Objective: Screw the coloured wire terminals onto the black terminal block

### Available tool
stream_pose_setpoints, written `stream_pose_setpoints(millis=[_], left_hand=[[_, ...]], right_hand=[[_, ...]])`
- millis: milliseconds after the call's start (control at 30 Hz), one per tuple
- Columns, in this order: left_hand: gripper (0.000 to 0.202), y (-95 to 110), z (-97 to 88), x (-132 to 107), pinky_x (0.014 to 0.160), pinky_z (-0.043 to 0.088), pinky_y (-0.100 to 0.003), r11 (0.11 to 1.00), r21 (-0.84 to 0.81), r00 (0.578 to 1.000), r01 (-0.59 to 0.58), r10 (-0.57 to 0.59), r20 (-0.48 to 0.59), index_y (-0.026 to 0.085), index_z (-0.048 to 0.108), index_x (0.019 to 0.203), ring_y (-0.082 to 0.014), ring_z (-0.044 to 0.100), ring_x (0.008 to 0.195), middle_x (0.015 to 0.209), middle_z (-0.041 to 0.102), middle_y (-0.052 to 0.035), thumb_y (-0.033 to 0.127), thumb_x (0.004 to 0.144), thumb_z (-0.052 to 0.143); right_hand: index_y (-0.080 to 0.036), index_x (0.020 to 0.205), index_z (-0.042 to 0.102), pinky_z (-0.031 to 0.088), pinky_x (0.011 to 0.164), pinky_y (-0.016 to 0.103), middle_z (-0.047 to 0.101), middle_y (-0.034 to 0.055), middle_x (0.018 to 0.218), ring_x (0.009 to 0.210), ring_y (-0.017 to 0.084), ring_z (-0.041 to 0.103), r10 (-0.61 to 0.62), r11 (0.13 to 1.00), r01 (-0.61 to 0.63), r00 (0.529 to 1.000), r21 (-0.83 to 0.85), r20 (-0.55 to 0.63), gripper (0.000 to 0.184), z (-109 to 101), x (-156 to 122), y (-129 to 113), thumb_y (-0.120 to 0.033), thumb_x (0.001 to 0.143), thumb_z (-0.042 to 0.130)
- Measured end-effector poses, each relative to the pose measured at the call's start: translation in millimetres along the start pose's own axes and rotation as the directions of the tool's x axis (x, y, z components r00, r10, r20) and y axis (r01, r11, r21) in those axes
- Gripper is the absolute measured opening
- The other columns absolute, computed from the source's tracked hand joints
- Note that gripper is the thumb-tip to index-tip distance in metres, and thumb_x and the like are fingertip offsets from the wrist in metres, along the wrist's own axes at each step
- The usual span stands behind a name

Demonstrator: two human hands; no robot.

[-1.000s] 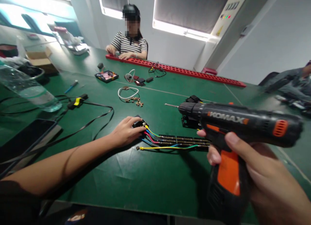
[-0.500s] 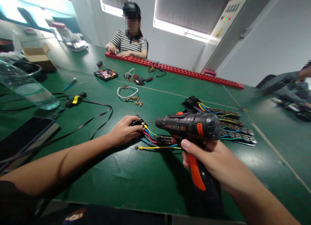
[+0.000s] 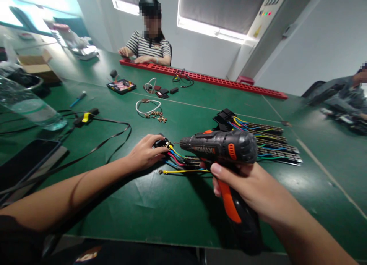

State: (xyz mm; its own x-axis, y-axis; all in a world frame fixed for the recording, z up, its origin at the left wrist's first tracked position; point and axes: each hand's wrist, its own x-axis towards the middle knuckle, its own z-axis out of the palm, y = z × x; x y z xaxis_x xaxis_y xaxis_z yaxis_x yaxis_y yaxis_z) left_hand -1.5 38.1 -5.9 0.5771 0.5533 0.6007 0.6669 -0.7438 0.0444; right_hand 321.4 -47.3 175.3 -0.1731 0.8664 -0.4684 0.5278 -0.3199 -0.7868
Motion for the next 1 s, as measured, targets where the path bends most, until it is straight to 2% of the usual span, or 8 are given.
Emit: stream_pose_setpoints(millis=[300, 600, 867, 1000], left_hand=[[0.026, 3.2, -10.3, 9.1, 0.095, 0.053, -0.047, 0.999, -0.013, 0.991, 0.034, -0.032, 0.132, 0.024, 0.072, 0.119, -0.0284, 0.050, 0.109, 0.130, 0.052, -0.0141, 0.026, 0.095, 0.064], [0.028, -0.8, -8.9, 8.0, 0.093, 0.052, -0.046, 0.999, -0.024, 0.989, 0.022, -0.018, 0.144, 0.025, 0.072, 0.121, -0.0288, 0.049, 0.108, 0.128, 0.051, -0.0148, 0.026, 0.096, 0.061], [0.026, -1.5, -8.2, 8.1, 0.092, 0.052, -0.044, 1.000, -0.021, 0.990, 0.007, -0.004, 0.138, 0.025, 0.071, 0.120, -0.0274, 0.049, 0.106, 0.125, 0.051, -0.0134, 0.028, 0.096, 0.061], [0.026, -2.2, -3.9, 5.3, 0.091, 0.053, -0.046, 1.000, -0.022, 0.996, -0.001, 0.003, 0.084, 0.024, 0.071, 0.119, -0.0274, 0.050, 0.105, 0.124, 0.053, -0.0132, 0.026, 0.095, 0.061]], right_hand=[[-0.017, 0.074, 0.067, 0.049, 0.048, 0.022, 0.065, 0.0058, 0.069, 0.057, 0.014, 0.060, -0.032, 0.999, 0.032, 0.999, 0.008, 0.002, 0.058, 1.3, -1.8, 0.7, -0.076, 0.075, 0.072], [-0.018, 0.070, 0.068, 0.048, 0.050, 0.023, 0.066, 0.0061, 0.066, 0.055, 0.013, 0.060, -0.017, 1.000, 0.017, 0.999, -0.001, 0.044, 0.061, 6.9, 2.3, -4.2, -0.079, 0.074, 0.071], [-0.018, 0.073, 0.069, 0.048, 0.050, 0.022, 0.066, 0.0051, 0.067, 0.057, 0.014, 0.060, -0.053, 0.998, 0.051, 0.998, 0.040, 0.034, 0.054, 5.7, 2.6, -2.7, -0.072, 0.077, 0.074], [-0.017, 0.080, 0.069, 0.049, 0.052, 0.022, 0.066, 0.0052, 0.068, 0.060, 0.014, 0.061, -0.072, 0.985, 0.072, 0.997, 0.156, -0.007, 0.050, 8.5, 2.5, 2.7, -0.065, 0.078, 0.077]])
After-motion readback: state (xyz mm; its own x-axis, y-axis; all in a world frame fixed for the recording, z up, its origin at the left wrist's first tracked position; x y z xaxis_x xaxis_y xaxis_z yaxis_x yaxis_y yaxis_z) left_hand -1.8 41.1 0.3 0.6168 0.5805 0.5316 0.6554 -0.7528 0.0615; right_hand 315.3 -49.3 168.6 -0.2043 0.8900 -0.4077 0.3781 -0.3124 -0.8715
